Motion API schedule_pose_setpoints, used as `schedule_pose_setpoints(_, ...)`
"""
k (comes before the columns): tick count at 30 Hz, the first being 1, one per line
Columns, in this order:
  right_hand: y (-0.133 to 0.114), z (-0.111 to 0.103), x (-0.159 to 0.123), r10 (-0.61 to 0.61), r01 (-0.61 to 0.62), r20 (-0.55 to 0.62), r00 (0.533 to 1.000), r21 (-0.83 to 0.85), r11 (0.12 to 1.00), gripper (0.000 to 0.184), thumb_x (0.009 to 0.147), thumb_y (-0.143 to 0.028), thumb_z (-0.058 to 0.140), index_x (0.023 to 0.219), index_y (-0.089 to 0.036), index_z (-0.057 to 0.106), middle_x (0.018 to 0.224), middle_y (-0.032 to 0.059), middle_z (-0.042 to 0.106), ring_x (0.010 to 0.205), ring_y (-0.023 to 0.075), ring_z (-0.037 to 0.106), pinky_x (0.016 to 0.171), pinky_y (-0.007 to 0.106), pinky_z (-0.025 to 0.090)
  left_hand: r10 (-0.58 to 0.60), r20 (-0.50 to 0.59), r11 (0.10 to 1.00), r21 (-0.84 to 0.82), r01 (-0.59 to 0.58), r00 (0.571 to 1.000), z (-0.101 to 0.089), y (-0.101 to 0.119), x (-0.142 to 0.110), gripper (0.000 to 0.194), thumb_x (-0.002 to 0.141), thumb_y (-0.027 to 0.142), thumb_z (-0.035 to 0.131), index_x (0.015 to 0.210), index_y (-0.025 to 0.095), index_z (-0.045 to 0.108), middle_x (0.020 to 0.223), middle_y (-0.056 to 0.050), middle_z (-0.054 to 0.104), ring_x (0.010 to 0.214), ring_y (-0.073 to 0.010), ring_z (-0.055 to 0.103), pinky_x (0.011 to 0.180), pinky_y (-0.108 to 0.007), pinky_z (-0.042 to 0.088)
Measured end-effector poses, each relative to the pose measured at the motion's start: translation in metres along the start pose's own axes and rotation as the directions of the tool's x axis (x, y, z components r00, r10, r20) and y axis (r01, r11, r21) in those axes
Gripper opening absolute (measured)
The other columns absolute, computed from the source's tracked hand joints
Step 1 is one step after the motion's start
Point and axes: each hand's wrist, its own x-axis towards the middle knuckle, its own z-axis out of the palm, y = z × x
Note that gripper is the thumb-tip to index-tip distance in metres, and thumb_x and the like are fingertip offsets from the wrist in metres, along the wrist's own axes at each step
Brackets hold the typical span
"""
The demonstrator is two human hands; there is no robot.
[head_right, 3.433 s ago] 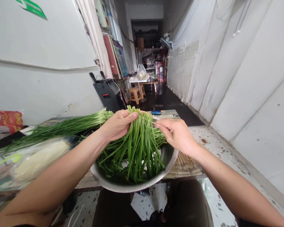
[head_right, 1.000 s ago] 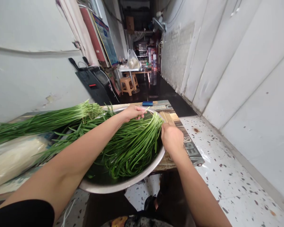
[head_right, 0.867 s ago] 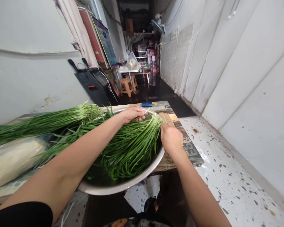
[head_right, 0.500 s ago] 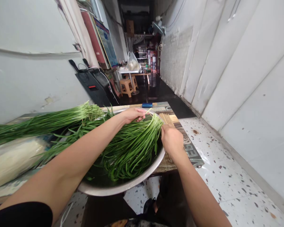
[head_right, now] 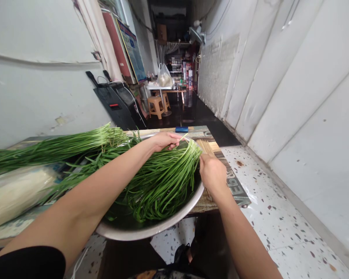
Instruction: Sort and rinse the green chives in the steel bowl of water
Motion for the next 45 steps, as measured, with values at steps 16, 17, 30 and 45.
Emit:
schedule_pose_setpoints(16,0.000,0.001,0.000,-0.001,0.001,0.001,1.000,-0.014,1.000,0.031,0.093,-0.030,0.036,0.082,-0.019,0.062,0.083,0.0037,0.062,0.064,0.0112,0.048,0.057,0.026,0.021,-0.030,-0.001,1.000,0.006,0.030,1.000,0.000,0.000,-0.001,0.019,0.083,0.014,0.055,0.097,0.013,0.068,0.058,0.001,0.050,0.040,-0.0024,0.035,0.041,-0.017,0.022)
schedule_pose_setpoints(17,0.000,0.001,0.000,-0.004,0.004,-0.003,1.000,-0.015,1.000,0.031,0.094,-0.030,0.036,0.082,-0.019,0.062,0.083,0.0039,0.062,0.064,0.0112,0.048,0.057,0.026,0.021,-0.028,0.001,1.000,0.002,0.028,1.000,0.000,0.000,-0.001,0.019,0.084,0.014,0.055,0.097,0.013,0.068,0.058,0.001,0.050,0.040,-0.0024,0.035,0.041,-0.017,0.022)
schedule_pose_setpoints(30,0.001,-0.001,0.001,-0.009,0.009,0.020,1.000,-0.010,1.000,0.031,0.093,-0.029,0.036,0.083,-0.019,0.064,0.084,0.0045,0.063,0.068,0.0126,0.052,0.058,0.026,0.025,-0.012,-0.004,1.000,0.028,0.012,1.000,0.000,-0.001,-0.001,0.025,0.081,0.009,0.054,0.101,0.013,0.068,0.058,0.001,0.052,0.040,-0.0024,0.036,0.041,-0.017,0.022)
schedule_pose_setpoints(45,0.003,0.001,0.003,-0.007,0.007,0.001,1.000,0.055,0.998,0.026,0.090,-0.024,0.037,0.077,-0.017,0.059,0.080,0.0058,0.063,0.072,0.0148,0.052,0.063,0.025,0.029,0.208,0.202,0.890,0.367,-0.271,0.957,0.015,0.007,-0.008,0.020,0.078,0.011,0.055,0.088,0.012,0.072,0.064,-0.002,0.063,0.049,-0.0072,0.047,0.051,-0.018,0.036)
